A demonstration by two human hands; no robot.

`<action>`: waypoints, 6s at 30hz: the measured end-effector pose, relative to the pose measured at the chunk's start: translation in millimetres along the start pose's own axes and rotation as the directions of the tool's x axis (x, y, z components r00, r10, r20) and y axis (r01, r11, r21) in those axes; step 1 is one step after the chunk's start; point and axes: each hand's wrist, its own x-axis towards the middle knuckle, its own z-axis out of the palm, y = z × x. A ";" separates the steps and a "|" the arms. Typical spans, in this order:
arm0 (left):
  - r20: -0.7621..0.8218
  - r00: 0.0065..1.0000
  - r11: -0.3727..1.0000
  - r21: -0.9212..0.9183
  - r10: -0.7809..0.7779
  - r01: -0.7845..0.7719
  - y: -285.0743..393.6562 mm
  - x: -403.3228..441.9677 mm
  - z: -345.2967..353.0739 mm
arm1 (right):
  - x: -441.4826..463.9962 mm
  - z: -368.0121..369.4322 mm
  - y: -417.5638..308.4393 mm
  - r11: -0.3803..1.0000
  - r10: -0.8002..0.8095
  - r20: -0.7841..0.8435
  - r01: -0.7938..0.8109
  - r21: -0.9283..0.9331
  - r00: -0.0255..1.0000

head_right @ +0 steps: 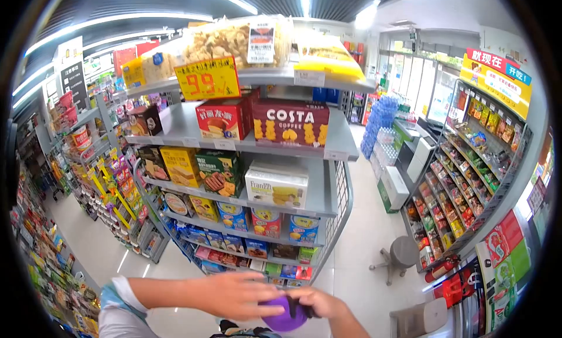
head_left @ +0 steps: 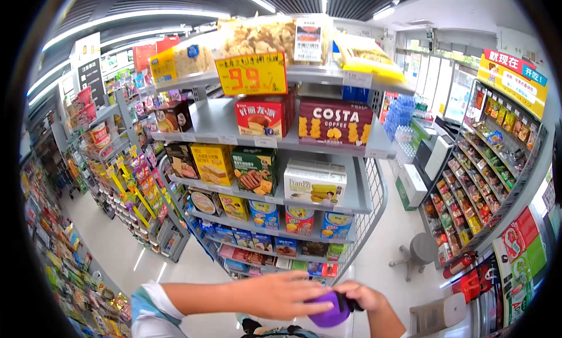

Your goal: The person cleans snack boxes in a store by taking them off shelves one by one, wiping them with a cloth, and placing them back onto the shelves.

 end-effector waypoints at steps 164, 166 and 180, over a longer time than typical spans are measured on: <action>-0.079 0.948 0.878 -0.407 -0.308 0.251 -79.8 -130.6 -3.1 | 106.0 77.5 71.4 0.882 -0.377 -0.877 -0.173 -0.438 0.299; -0.044 0.878 0.778 -0.486 -0.477 0.398 -76.0 -153.6 50.5 | 126.3 90.4 80.9 0.938 -0.248 -0.898 -0.140 -0.316 0.363; 0.246 0.716 0.397 -0.694 -0.654 0.601 -88.6 -187.3 41.0 | 178.8 121.1 62.6 0.891 -0.203 -0.562 -0.087 -0.446 0.802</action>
